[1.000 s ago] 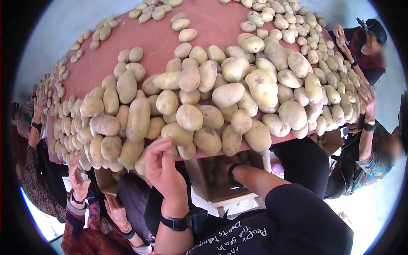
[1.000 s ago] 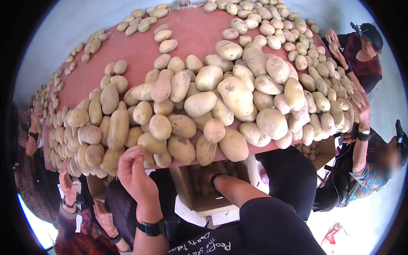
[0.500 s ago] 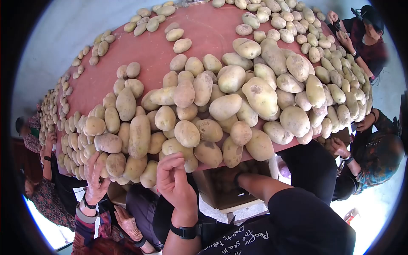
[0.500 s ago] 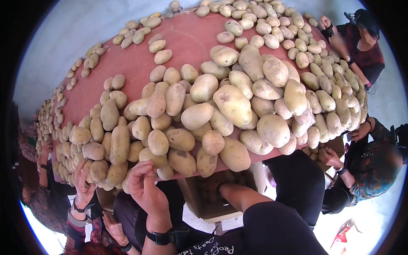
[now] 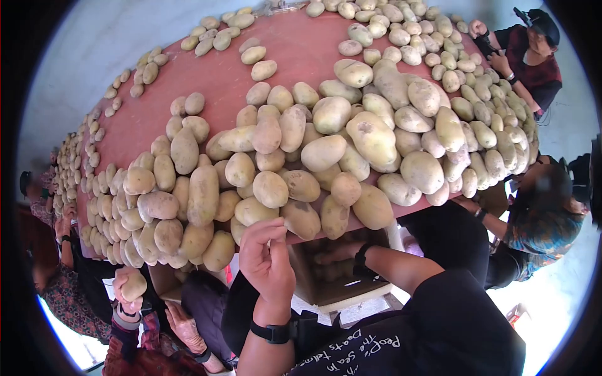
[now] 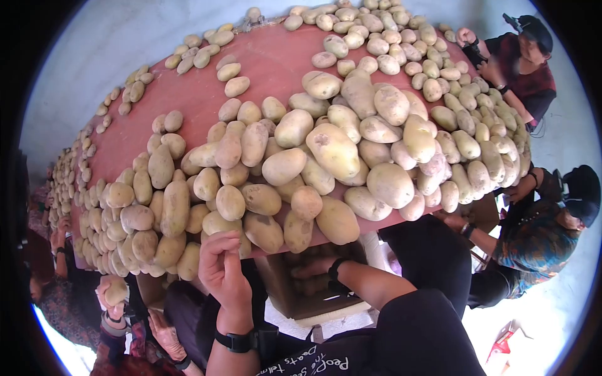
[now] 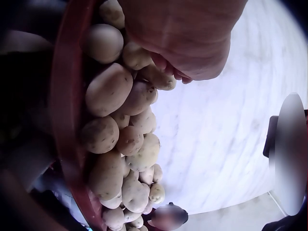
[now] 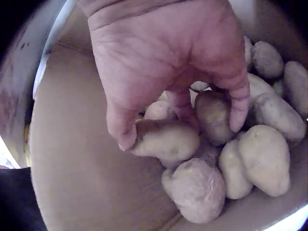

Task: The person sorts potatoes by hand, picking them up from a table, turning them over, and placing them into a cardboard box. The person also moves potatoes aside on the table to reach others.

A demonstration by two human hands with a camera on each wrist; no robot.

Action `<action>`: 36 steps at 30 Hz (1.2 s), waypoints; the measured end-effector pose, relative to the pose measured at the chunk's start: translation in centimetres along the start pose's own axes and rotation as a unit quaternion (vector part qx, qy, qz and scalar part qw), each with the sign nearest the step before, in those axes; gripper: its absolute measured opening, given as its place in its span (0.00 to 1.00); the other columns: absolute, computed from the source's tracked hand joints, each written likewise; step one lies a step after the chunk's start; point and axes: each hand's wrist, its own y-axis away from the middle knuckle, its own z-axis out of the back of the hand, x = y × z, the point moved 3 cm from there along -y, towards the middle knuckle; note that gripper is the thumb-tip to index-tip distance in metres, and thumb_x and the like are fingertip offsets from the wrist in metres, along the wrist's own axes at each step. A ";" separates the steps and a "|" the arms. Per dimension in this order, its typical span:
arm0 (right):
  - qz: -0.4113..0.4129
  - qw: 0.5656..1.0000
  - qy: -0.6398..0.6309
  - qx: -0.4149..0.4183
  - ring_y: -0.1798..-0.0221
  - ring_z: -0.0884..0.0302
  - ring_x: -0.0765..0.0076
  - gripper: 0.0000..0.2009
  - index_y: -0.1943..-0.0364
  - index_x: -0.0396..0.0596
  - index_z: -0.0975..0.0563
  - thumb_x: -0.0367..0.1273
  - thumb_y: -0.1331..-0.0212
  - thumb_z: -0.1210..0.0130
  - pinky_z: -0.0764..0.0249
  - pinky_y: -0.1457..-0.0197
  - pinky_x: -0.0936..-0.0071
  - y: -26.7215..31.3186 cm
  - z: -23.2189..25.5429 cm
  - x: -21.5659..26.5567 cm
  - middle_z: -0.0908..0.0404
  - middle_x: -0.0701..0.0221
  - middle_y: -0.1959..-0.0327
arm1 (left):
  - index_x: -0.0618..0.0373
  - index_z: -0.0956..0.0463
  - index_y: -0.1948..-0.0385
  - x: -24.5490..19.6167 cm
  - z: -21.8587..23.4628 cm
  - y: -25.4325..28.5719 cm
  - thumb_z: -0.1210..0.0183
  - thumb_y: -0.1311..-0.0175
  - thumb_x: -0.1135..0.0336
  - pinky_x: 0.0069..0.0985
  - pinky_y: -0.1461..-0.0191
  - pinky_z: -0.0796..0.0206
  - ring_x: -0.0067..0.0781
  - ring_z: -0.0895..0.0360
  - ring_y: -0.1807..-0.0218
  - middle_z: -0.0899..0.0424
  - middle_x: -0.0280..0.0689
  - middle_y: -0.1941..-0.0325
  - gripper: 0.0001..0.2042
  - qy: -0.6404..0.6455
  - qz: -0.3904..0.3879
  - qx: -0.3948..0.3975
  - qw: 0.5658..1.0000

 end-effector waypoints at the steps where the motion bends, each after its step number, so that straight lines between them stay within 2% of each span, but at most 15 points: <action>1: -0.028 0.999 0.041 -0.002 0.33 0.42 0.65 0.39 0.37 0.51 0.34 0.58 0.51 0.42 0.42 0.34 0.67 1.4 0.4 1.3 0.36 0.62 0.35 | 0.63 0.26 0.68 0.0 0.1 0.0 0.50 0.41 0.83 0.20 0.54 0.34 0.26 0.26 0.59 0.23 0.42 0.59 0.05 -0.012 -0.013 0.004 1.000; 4: -0.046 0.987 0.088 0.122 0.40 0.36 0.58 0.34 0.46 0.44 0.27 0.56 0.50 0.42 0.38 0.38 0.65 3.7 0.6 4.1 0.30 0.59 0.42 | 0.63 0.26 0.69 -0.3 0.3 0.0 0.49 0.42 0.84 0.21 0.55 0.33 0.27 0.24 0.60 0.22 0.42 0.61 0.06 -0.006 -0.024 0.000 1.000; 9: 0.223 0.958 0.179 -0.015 0.42 0.36 0.60 0.27 0.50 0.44 0.26 0.50 0.47 0.40 0.33 0.42 0.69 15.3 1.7 9.9 0.28 0.58 0.52 | 0.63 0.25 0.69 -0.6 0.9 0.4 0.50 0.42 0.84 0.21 0.55 0.33 0.28 0.24 0.60 0.21 0.42 0.61 0.06 0.008 -0.031 -0.012 0.999; 14: 0.309 0.939 -0.129 -0.081 0.43 0.33 0.62 0.12 0.57 0.45 0.26 0.37 0.40 0.45 0.26 0.46 0.68 25.2 3.5 17.0 0.32 0.61 0.48 | 0.62 0.25 0.67 -0.3 1.1 0.9 0.51 0.41 0.82 0.22 0.53 0.33 0.27 0.25 0.59 0.22 0.40 0.61 0.07 -0.049 -0.046 0.011 0.998; 15: 0.312 0.922 -0.210 -0.093 0.43 0.33 0.62 0.10 0.59 0.45 0.26 0.35 0.39 0.46 0.26 0.47 0.69 25.6 3.6 17.2 0.33 0.62 0.48 | 0.62 0.25 0.66 0.2 0.2 1.8 0.52 0.41 0.82 0.22 0.52 0.34 0.28 0.25 0.58 0.22 0.39 0.60 0.07 0.037 0.028 -0.002 0.999; 17: 0.301 0.807 -0.490 -0.138 0.44 0.32 0.61 0.09 0.56 0.48 0.30 0.35 0.35 0.53 0.29 0.43 0.61 21.2 -1.2 15.1 0.31 0.63 0.46 | 0.61 0.26 0.60 -0.3 -2.3 5.9 0.53 0.40 0.79 0.22 0.49 0.35 0.29 0.26 0.55 0.24 0.38 0.54 0.09 0.071 0.139 0.043 0.987; 18: 0.285 0.737 -0.584 -0.185 0.44 0.31 0.60 0.10 0.54 0.49 0.31 0.37 0.34 0.56 0.30 0.40 0.57 19.4 -3.5 14.5 0.31 0.63 0.45 | 0.61 0.28 0.56 0.5 -3.3 7.9 0.54 0.38 0.76 0.22 0.49 0.35 0.28 0.25 0.55 0.24 0.39 0.53 0.10 0.183 0.267 0.038 0.945; 20: 0.302 0.715 -0.618 -0.126 0.42 0.33 0.59 0.14 0.51 0.50 0.33 0.41 0.33 0.59 0.33 0.39 0.53 18.3 -3.4 12.2 0.33 0.63 0.43 | 0.62 0.31 0.50 1.7 -4.2 10.2 0.56 0.36 0.72 0.21 0.49 0.34 0.28 0.25 0.55 0.25 0.40 0.52 0.14 0.320 0.455 0.008 0.831; 21: 0.307 0.698 -0.640 -0.097 0.41 0.34 0.58 0.16 0.49 0.51 0.33 0.44 0.33 0.60 0.35 0.38 0.51 18.1 -4.0 11.3 0.34 0.64 0.42 | 0.62 0.32 0.50 2.6 -4.0 10.4 0.57 0.36 0.71 0.23 0.52 0.33 0.28 0.25 0.55 0.24 0.40 0.52 0.14 0.331 0.439 0.010 0.835; 23: 0.252 0.726 -0.627 -0.129 0.36 0.38 0.59 0.20 0.48 0.52 0.33 0.49 0.35 0.60 0.38 0.36 0.48 17.9 -3.4 11.6 0.35 0.64 0.40 | 0.58 0.33 0.50 4.4 -4.6 11.1 0.59 0.37 0.68 0.24 0.60 0.29 0.32 0.24 0.57 0.24 0.40 0.55 0.15 0.353 0.420 0.019 0.836; 27: 0.141 0.709 -0.680 -0.120 0.37 0.36 0.61 0.17 0.48 0.53 0.34 0.45 0.35 0.57 0.36 0.38 0.51 15.5 -6.1 7.4 0.34 0.65 0.41 | 0.54 0.32 0.50 6.3 -5.3 12.9 0.55 0.37 0.68 0.24 0.63 0.30 0.29 0.25 0.60 0.24 0.37 0.58 0.14 0.219 0.579 -0.013 0.785; 30: 0.205 0.761 -0.602 -0.131 0.45 0.29 0.63 0.12 0.48 0.52 0.34 0.35 0.33 0.55 0.29 0.46 0.62 14.8 -4.7 6.3 0.32 0.68 0.44 | 0.53 0.32 0.49 6.9 -5.3 12.3 0.54 0.36 0.67 0.23 0.72 0.31 0.28 0.25 0.64 0.25 0.38 0.59 0.14 0.226 0.522 0.015 0.823; 31: 0.216 0.768 -0.584 -0.148 0.51 0.26 0.68 0.10 0.50 0.51 0.33 0.29 0.34 0.56 0.28 0.50 0.72 15.8 -3.8 7.9 0.31 0.70 0.48 | 0.56 0.30 0.51 6.6 -5.1 11.4 0.55 0.35 0.67 0.26 0.63 0.29 0.29 0.25 0.62 0.24 0.38 0.59 0.13 0.261 0.498 0.037 0.826; 34: 0.263 0.844 -0.414 -0.217 0.52 0.28 0.72 0.09 0.52 0.50 0.31 0.27 0.34 0.56 0.29 0.53 0.76 18.2 -1.7 8.9 0.31 0.71 0.51 | 0.60 0.28 0.54 5.0 -4.7 9.4 0.56 0.34 0.66 0.27 0.52 0.32 0.29 0.24 0.58 0.22 0.38 0.59 0.12 0.368 0.460 0.057 0.806; 36: 0.349 0.844 -0.267 -0.308 0.53 0.28 0.74 0.09 0.55 0.48 0.29 0.24 0.37 0.54 0.29 0.55 0.78 20.4 -0.1 10.7 0.33 0.69 0.52 | 0.60 0.27 0.58 5.4 -4.6 9.0 0.56 0.33 0.65 0.27 0.46 0.35 0.29 0.24 0.54 0.21 0.38 0.58 0.11 0.379 0.439 0.079 0.811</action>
